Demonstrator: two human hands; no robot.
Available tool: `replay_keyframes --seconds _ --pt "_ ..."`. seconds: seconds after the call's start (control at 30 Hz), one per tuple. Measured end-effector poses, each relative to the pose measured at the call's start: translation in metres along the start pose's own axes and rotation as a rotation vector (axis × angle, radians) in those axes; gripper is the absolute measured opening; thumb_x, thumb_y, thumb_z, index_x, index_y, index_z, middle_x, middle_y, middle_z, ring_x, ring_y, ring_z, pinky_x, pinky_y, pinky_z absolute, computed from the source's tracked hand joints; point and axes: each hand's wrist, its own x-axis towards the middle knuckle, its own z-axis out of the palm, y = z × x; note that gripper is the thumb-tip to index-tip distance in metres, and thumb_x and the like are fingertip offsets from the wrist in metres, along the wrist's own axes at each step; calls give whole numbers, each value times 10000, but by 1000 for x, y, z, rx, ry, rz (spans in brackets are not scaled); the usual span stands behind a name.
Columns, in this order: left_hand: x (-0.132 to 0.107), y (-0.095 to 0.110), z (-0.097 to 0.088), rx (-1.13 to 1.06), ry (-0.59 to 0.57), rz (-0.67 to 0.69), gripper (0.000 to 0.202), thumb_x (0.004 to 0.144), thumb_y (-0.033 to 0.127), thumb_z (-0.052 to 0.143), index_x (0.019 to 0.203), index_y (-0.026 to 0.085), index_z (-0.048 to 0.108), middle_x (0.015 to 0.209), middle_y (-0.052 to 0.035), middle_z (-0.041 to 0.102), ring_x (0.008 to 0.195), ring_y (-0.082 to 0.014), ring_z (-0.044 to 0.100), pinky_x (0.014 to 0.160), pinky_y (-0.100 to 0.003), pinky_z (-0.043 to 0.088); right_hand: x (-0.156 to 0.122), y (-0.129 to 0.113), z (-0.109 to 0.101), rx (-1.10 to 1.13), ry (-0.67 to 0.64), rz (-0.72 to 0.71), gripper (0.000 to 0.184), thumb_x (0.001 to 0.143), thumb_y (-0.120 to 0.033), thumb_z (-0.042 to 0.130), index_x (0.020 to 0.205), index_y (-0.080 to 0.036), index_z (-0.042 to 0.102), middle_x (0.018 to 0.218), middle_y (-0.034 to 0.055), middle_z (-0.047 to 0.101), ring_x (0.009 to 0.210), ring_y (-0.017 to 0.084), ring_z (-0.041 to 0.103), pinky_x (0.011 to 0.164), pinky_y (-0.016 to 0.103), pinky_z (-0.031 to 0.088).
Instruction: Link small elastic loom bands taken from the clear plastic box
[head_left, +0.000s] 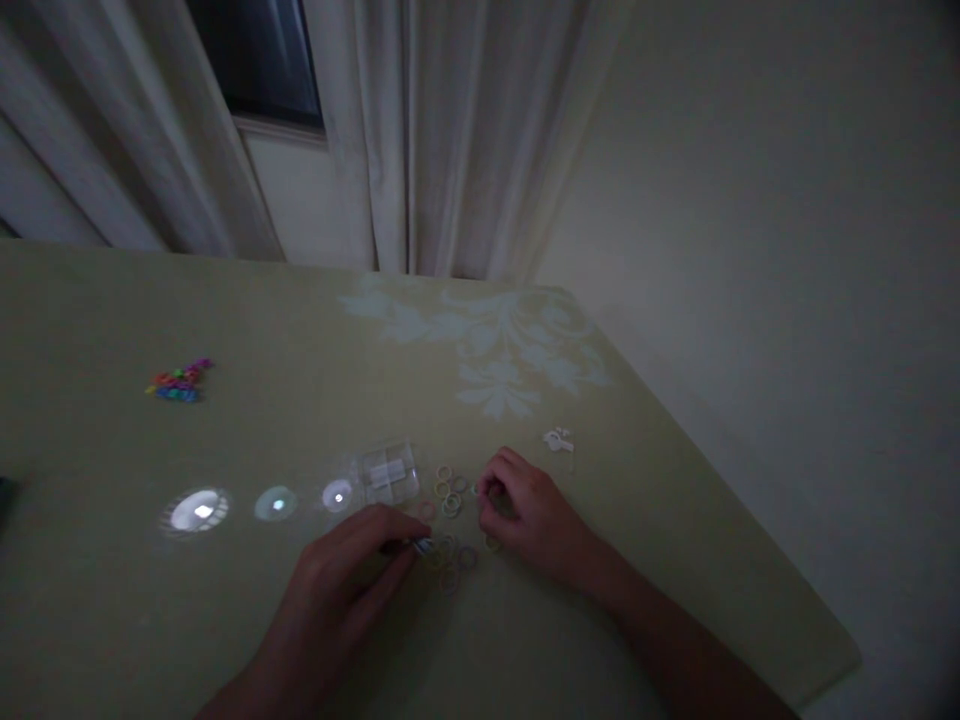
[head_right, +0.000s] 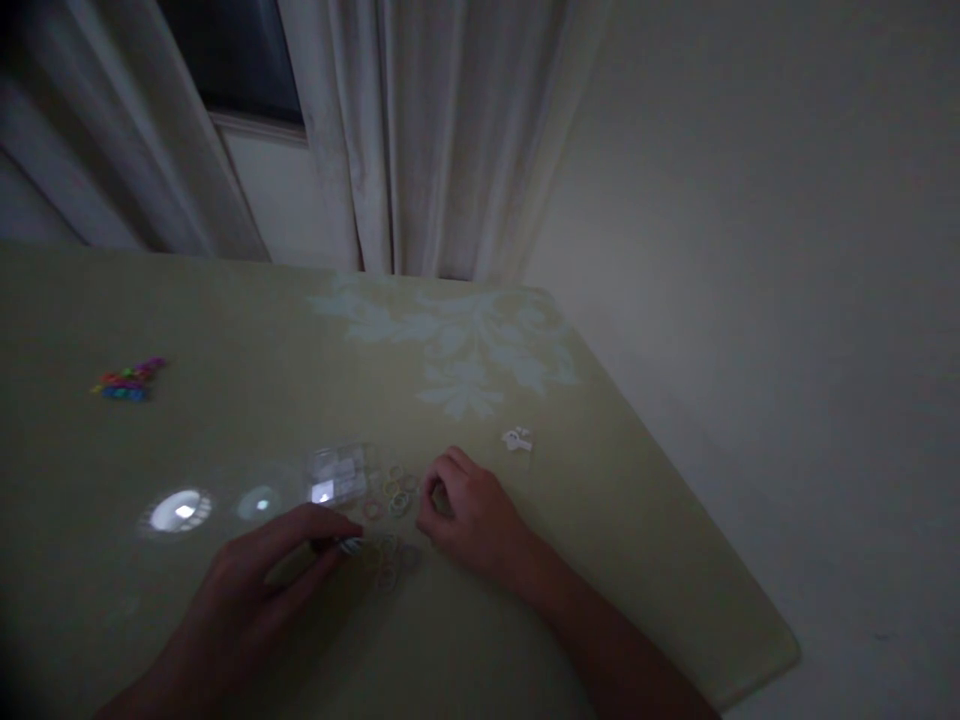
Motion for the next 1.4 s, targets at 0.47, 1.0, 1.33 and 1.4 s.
replay_keyframes --seconds 0.47,1.0,1.33,1.4 --pt "0 2 2 -73 -56 29 260 964 159 604 1119 332 721 968 39 794 847 -120 764 763 -176 585 -6 -15 6 471 -99 162 60 878 -232 613 854 -180 597 673 -56 504 588 92 432 539 209 329" --pt "4 6 -5 -149 45 -118 104 955 285 642 1020 286 724 984 0 804 853 -169 774 723 -234 625 -5 -12 15 204 -148 112 74 902 -235 667 936 -193 718 579 -78 443 530 97 405 553 218 300" --pt "3 2 -6 -120 59 -171 108 935 350 690 1000 297 759 864 29 807 749 -158 771 657 -209 608 -9 -16 18 -147 -250 63 96 848 -236 717 942 -228 733 692 -29 647 611 137 571 605 237 330" --pt "4 0 -6 -110 56 -160 129 943 348 680 1017 296 772 909 12 825 785 -175 785 676 -228 622 -8 -16 15 -125 -248 70 105 819 -239 731 922 -221 718 669 -38 643 581 131 558 588 233 325"
